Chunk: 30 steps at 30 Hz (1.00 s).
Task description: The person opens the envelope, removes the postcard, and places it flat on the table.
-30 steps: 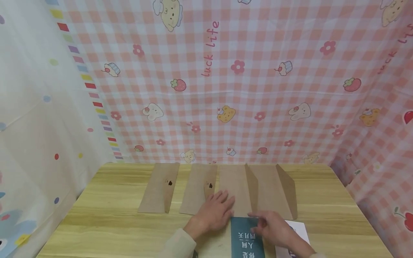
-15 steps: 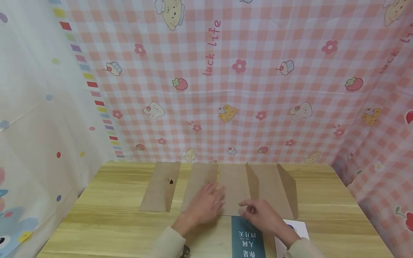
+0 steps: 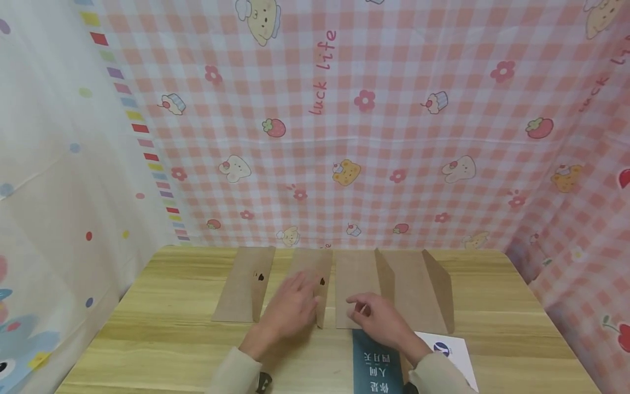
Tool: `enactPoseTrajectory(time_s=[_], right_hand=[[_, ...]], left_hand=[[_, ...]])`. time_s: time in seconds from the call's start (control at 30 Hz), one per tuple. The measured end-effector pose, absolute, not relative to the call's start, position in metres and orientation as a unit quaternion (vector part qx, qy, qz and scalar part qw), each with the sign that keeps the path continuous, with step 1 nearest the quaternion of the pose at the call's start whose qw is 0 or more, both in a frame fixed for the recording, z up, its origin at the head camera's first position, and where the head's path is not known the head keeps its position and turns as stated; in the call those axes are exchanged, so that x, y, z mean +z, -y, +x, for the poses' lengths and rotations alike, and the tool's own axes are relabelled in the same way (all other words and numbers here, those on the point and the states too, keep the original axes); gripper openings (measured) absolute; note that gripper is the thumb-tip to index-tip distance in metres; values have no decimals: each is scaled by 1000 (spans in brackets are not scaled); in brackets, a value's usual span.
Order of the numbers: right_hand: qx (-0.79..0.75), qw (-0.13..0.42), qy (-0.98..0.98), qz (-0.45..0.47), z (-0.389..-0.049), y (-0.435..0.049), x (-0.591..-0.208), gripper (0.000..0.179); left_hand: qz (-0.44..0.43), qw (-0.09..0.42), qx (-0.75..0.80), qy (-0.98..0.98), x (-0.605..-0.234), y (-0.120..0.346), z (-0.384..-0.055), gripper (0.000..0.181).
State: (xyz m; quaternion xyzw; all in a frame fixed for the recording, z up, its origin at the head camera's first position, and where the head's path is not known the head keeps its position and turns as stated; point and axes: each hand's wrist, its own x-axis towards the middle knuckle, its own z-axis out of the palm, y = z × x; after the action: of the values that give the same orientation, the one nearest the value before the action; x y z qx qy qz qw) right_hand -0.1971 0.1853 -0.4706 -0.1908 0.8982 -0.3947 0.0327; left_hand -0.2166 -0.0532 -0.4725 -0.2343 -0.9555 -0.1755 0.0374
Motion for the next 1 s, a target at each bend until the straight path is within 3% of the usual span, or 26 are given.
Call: enactPoseTrajectory(time_s=[0.43, 1.0], right_hand=[[-403, 7, -902, -155, -206, -159, -471, 31], [-427, 33, -889, -161, -214, -128, -484, 49]], left_hand=[[-203, 32, -202, 958, -475, 78, -219, 50], [-176, -7, -215, 960, -489, 84, -221, 52]])
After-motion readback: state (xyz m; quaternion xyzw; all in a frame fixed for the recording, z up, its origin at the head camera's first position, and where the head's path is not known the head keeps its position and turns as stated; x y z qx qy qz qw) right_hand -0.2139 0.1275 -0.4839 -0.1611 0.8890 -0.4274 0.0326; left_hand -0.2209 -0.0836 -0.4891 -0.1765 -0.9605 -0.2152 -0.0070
